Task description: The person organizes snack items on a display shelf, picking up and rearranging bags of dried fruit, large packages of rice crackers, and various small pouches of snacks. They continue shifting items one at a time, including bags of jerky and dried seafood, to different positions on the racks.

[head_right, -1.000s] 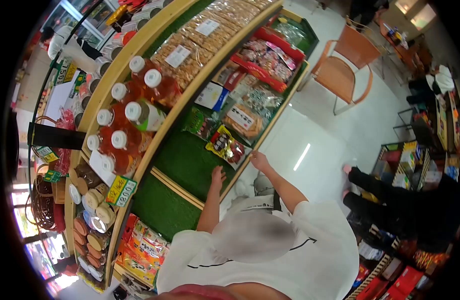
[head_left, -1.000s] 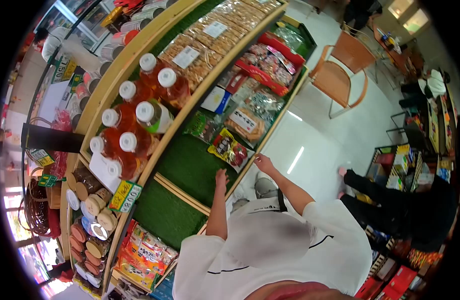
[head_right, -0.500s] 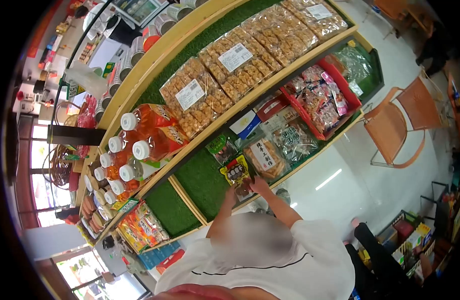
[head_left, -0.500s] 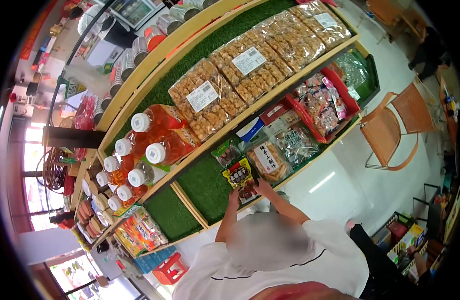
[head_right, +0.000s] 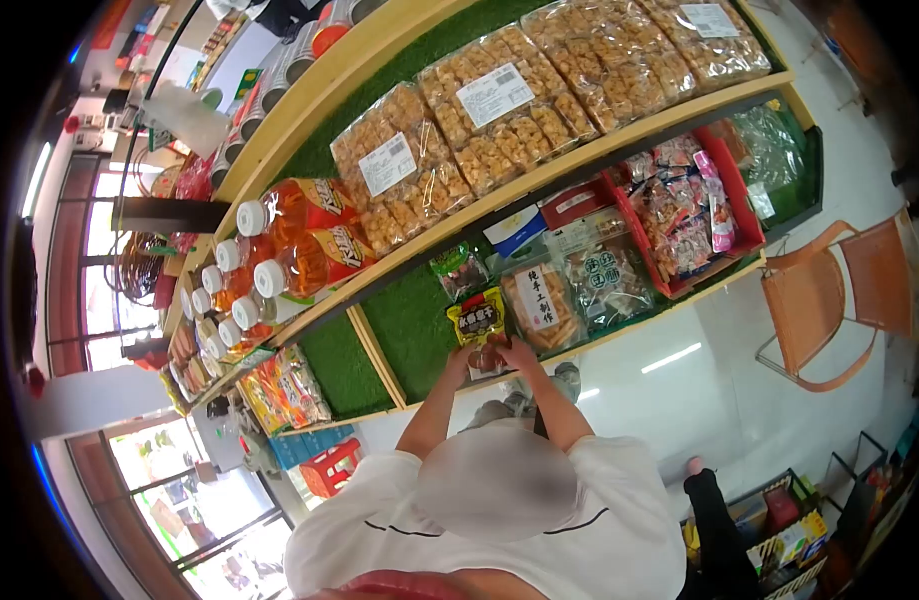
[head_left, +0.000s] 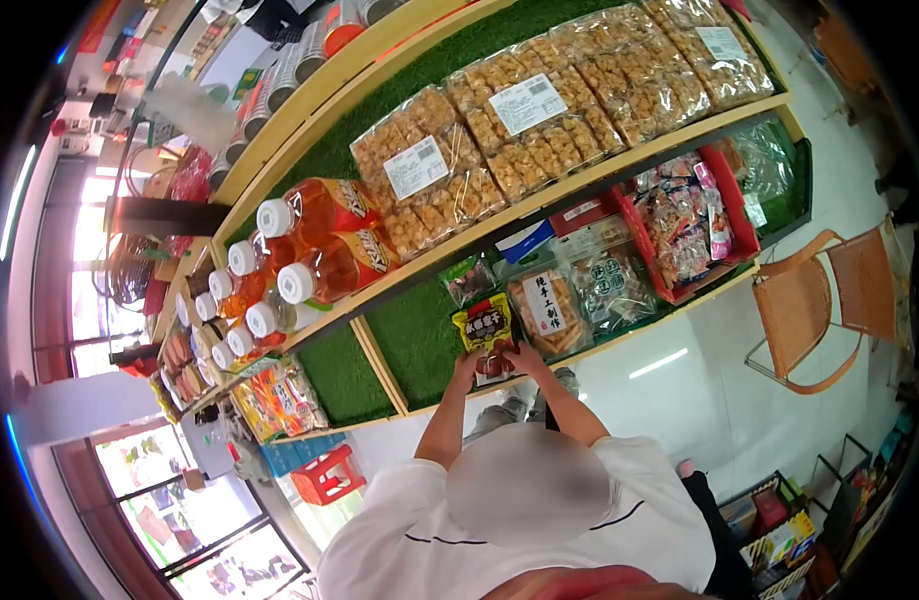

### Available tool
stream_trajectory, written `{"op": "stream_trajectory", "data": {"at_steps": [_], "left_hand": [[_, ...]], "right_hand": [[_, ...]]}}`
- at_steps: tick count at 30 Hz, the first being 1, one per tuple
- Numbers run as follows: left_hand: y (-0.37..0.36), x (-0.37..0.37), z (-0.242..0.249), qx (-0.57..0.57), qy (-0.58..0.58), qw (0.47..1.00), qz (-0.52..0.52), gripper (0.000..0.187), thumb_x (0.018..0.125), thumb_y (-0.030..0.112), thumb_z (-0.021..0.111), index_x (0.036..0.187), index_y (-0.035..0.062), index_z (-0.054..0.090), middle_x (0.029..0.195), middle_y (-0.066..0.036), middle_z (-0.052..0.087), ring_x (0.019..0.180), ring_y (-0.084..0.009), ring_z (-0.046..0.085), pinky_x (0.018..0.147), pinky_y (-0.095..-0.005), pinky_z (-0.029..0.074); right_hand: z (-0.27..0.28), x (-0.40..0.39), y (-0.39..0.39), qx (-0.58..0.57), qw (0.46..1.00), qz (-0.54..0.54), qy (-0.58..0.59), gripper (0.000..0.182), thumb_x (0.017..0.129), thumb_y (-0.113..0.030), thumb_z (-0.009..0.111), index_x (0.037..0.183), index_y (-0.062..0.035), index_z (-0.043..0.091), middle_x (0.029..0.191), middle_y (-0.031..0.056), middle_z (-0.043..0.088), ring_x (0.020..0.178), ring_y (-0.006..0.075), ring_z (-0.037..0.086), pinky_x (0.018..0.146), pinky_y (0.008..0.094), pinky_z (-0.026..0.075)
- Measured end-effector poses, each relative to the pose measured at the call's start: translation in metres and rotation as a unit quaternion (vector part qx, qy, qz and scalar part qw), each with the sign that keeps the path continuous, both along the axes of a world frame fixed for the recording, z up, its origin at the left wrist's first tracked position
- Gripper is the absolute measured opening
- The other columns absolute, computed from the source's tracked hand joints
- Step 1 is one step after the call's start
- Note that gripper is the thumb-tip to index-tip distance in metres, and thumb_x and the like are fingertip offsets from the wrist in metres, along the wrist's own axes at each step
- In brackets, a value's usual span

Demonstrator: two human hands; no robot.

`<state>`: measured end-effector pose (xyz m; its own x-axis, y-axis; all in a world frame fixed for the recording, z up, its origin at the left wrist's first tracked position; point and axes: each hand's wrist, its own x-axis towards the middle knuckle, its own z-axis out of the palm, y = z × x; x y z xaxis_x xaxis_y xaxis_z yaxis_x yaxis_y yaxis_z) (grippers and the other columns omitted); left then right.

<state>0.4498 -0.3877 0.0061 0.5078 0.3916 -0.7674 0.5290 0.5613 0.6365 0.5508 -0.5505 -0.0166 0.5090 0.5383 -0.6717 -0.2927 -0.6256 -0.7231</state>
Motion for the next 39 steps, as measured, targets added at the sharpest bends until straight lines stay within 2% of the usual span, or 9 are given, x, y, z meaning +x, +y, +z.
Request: {"op": "stream_trajectory", "data": {"at_steps": [2, 6, 13, 16, 19, 20, 24, 31, 39], "left_hand": [[-0.001, 0.006, 0.012, 0.047, 0.033, 0.998, -0.007, 0.042, 0.080, 0.021, 0.067, 0.111, -0.0019, 0.051, 0.094, -0.011, 0.062, 0.079, -0.0193, 0.062, 0.062, -0.0311, 0.051], [0.001, 0.005, 0.019, -0.066, -0.001, 0.998, 0.019, 0.038, 0.084, 0.019, 0.064, 0.112, -0.0010, 0.049, 0.094, -0.010, 0.062, 0.082, -0.0196, 0.062, 0.065, -0.0314, 0.053], [0.005, -0.005, 0.010, -0.007, -0.014, 1.000, 0.001, 0.037, 0.085, 0.020, 0.063, 0.117, 0.0061, 0.049, 0.101, -0.008, 0.060, 0.085, -0.0164, 0.061, 0.064, -0.0279, 0.051], [0.016, -0.017, 0.031, 0.005, -0.104, 0.994, -0.034, 0.041, 0.084, 0.021, 0.064, 0.119, 0.0059, 0.048, 0.103, -0.006, 0.060, 0.086, -0.0142, 0.060, 0.067, -0.0268, 0.050], [0.034, -0.048, 0.076, -0.001, -0.143, 0.989, -0.018, 0.048, 0.083, 0.020, 0.067, 0.122, 0.0025, 0.045, 0.112, -0.008, 0.057, 0.099, -0.0151, 0.055, 0.083, -0.0305, 0.047], [0.038, -0.059, 0.105, -0.001, -0.182, 0.983, -0.004, 0.050, 0.083, 0.022, 0.067, 0.122, 0.0007, 0.044, 0.112, -0.008, 0.057, 0.100, -0.0142, 0.054, 0.085, -0.0304, 0.045], [0.077, -0.139, 0.090, 0.128, -0.190, 0.972, 0.044, 0.052, 0.082, 0.021, 0.067, 0.123, 0.0026, 0.043, 0.110, -0.007, 0.056, 0.098, -0.0128, 0.053, 0.081, -0.0260, 0.045], [0.143, -0.290, 0.106, 0.164, -0.231, 0.942, 0.180, 0.055, 0.080, 0.017, 0.069, 0.126, 0.0021, 0.042, 0.111, -0.008, 0.057, 0.098, -0.0145, 0.053, 0.084, -0.0276, 0.045], [0.219, -0.342, 0.121, 0.066, -0.251, 0.943, 0.208, 0.048, 0.081, 0.014, 0.067, 0.120, -0.0014, 0.044, 0.107, -0.009, 0.059, 0.097, -0.0149, 0.055, 0.085, -0.0276, 0.045]], "right_hand": [[-0.006, 0.007, 0.000, 0.000, 0.999, 0.023, 0.024, 0.066, 0.072, -0.054, 0.063, 0.109, 0.0005, 0.054, 0.102, 0.0230, 0.061, 0.095, 0.0366, 0.059, 0.080, 0.0399, 0.047], [0.018, 0.022, -0.005, 0.099, 0.992, -0.020, 0.077, 0.072, 0.073, -0.052, 0.065, 0.122, -0.0015, 0.050, 0.111, 0.0190, 0.060, 0.101, 0.0309, 0.059, 0.085, 0.0371, 0.046], [0.005, -0.001, 0.005, 0.071, 0.997, 0.001, 0.023, 0.063, 0.077, -0.046, 0.066, 0.122, -0.0035, 0.051, 0.108, 0.0153, 0.062, 0.098, 0.0262, 0.060, 0.083, 0.0342, 0.046], [-0.022, -0.031, 0.025, 0.173, 0.982, -0.065, 0.043, 0.054, 0.081, -0.037, 0.065, 0.119, -0.0020, 0.052, 0.106, 0.0108, 0.062, 0.095, 0.0199, 0.060, 0.082, 0.0306, 0.046], [0.044, -0.052, 0.044, 0.232, 0.955, -0.118, 0.145, 0.045, 0.085, -0.030, 0.064, 0.117, -0.0004, 0.053, 0.105, 0.0075, 0.061, 0.093, 0.0149, 0.058, 0.082, 0.0273, 0.046], [0.039, -0.063, 0.052, 0.186, 0.973, -0.086, 0.110, 0.043, 0.086, -0.029, 0.063, 0.116, 0.0001, 0.053, 0.106, 0.0071, 0.061, 0.093, 0.0140, 0.058, 0.083, 0.0269, 0.045], [0.095, -0.116, 0.101, 0.199, 0.976, -0.010, 0.089, 0.041, 0.085, -0.027, 0.064, 0.115, -0.0006, 0.053, 0.105, 0.0061, 0.061, 0.094, 0.0128, 0.057, 0.083, 0.0264, 0.045], [0.143, -0.254, 0.196, 0.168, 0.981, 0.062, 0.069, 0.043, 0.087, -0.027, 0.062, 0.116, 0.0022, 0.052, 0.107, 0.0062, 0.059, 0.094, 0.0113, 0.056, 0.083, 0.0256, 0.044], [0.145, -0.296, 0.272, 0.069, 0.985, 0.157, -0.024, 0.038, 0.086, -0.026, 0.062, 0.115, -0.0019, 0.054, 0.105, 0.0049, 0.060, 0.093, 0.0119, 0.055, 0.084, 0.0262, 0.043]]}}
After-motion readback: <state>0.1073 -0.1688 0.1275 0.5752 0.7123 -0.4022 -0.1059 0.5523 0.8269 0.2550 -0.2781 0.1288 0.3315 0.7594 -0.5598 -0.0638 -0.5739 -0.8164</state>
